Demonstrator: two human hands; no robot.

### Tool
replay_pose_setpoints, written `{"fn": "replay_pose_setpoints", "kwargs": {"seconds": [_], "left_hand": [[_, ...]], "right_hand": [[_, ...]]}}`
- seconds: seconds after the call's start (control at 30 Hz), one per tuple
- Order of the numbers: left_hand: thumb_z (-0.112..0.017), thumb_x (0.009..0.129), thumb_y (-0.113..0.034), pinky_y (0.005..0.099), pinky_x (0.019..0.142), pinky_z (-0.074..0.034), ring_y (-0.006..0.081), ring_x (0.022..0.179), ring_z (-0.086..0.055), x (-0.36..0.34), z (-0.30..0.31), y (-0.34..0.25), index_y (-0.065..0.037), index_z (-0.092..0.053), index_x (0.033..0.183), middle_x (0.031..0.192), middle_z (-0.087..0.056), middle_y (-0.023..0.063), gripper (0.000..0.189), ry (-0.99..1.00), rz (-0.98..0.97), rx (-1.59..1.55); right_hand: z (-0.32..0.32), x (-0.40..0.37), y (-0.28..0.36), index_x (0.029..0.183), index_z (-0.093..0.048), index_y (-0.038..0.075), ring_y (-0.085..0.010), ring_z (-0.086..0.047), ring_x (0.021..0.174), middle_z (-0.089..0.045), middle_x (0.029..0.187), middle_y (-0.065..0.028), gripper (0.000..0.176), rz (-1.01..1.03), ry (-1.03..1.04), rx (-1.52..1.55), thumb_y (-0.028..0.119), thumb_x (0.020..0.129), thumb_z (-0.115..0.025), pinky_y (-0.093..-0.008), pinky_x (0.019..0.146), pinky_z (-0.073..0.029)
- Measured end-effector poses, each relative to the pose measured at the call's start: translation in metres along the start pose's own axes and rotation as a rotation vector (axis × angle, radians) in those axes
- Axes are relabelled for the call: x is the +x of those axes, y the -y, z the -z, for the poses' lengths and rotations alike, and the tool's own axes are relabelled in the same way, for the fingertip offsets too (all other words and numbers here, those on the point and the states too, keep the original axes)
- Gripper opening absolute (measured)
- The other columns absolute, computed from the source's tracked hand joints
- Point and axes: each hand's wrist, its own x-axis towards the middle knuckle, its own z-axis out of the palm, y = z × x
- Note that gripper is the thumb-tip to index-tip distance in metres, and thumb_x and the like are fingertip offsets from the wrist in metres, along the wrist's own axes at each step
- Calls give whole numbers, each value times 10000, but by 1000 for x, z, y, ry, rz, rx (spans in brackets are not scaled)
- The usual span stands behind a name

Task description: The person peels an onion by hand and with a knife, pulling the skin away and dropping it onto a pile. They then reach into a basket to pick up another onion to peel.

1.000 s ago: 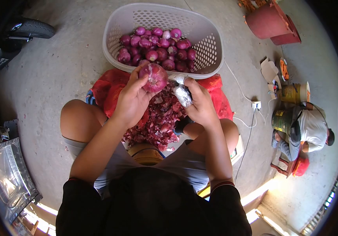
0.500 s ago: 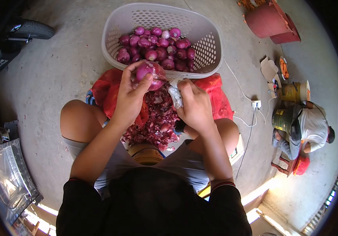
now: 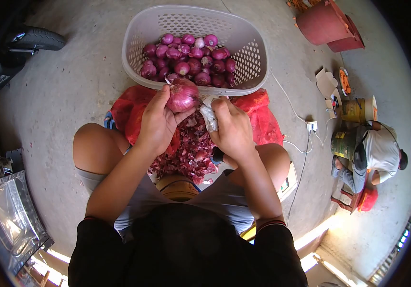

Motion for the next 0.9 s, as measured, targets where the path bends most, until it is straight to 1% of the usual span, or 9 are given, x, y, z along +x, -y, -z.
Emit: {"fn": "replay_pose_setpoints", "kwargs": {"seconds": [0.13,0.23,0.33,0.43,0.53,0.63,0.8,0.9], "left_hand": [[-362,974,-322,366,948,-456,177,1079,-547,1,3,-1,-46,-459,1214,1168,-557,85,378,15,53,-68],[-331,977,-341,371,957,-450,204,1079,-548,1,-1,-6,-50,-456,1221,1170,-556,95,400,-55,89,-138],[-313,973,-364,377,960,-440,236,1082,-546,2,3,-8,-51,-460,1221,1157,-563,100,425,100,128,-207],[-303,962,-385,392,965,-421,260,1075,-549,1,3,-5,-46,-463,1221,1151,-569,99,454,51,198,-244],[-306,950,-388,406,962,-407,254,1060,-559,1,11,-5,-51,-470,1215,1142,-575,101,458,126,236,-321],[-300,944,-385,430,966,-388,253,1036,-571,0,11,-9,-54,-474,1207,1137,-577,106,457,235,223,-373],[-305,942,-389,452,974,-357,257,1024,-581,1,14,-11,-54,-475,1199,1128,-579,107,455,282,253,-413],[-306,942,-397,467,990,-332,269,1062,-564,0,15,-11,-53,-471,1198,1127,-580,108,460,296,276,-434]], "right_hand": [[-1,0,-1,1033,-476,58,-353,-587,707,-549,888,-138,471,1,-3,14,3,596,-642,-422,600,-493],[-3,-1,-2,1029,-477,54,-354,-586,708,-545,882,-144,481,13,-13,37,2,584,-652,-421,599,-492],[-5,-1,-2,1019,-482,50,-351,-583,708,-539,871,-147,488,40,-30,61,2,569,-665,-420,594,-490],[-7,0,0,1006,-489,51,-343,-579,702,-527,850,-144,485,82,-56,50,5,562,-677,-417,588,-488],[-10,1,1,993,-493,55,-333,-575,698,-515,834,-136,468,108,-87,43,14,567,-684,-417,585,-487],[-14,0,-1,978,-495,58,-326,-575,699,-510,831,-132,434,116,-95,59,30,589,-686,-419,583,-486],[-16,1,-2,952,-500,66,-325,-574,701,-512,838,-127,381,153,-112,73,56,621,-688,-417,582,-484],[-15,0,-5,927,-398,39,-381,-581,697,-546,933,-205,422,209,-94,58,57,642,-709,-440,564,-472]]}}
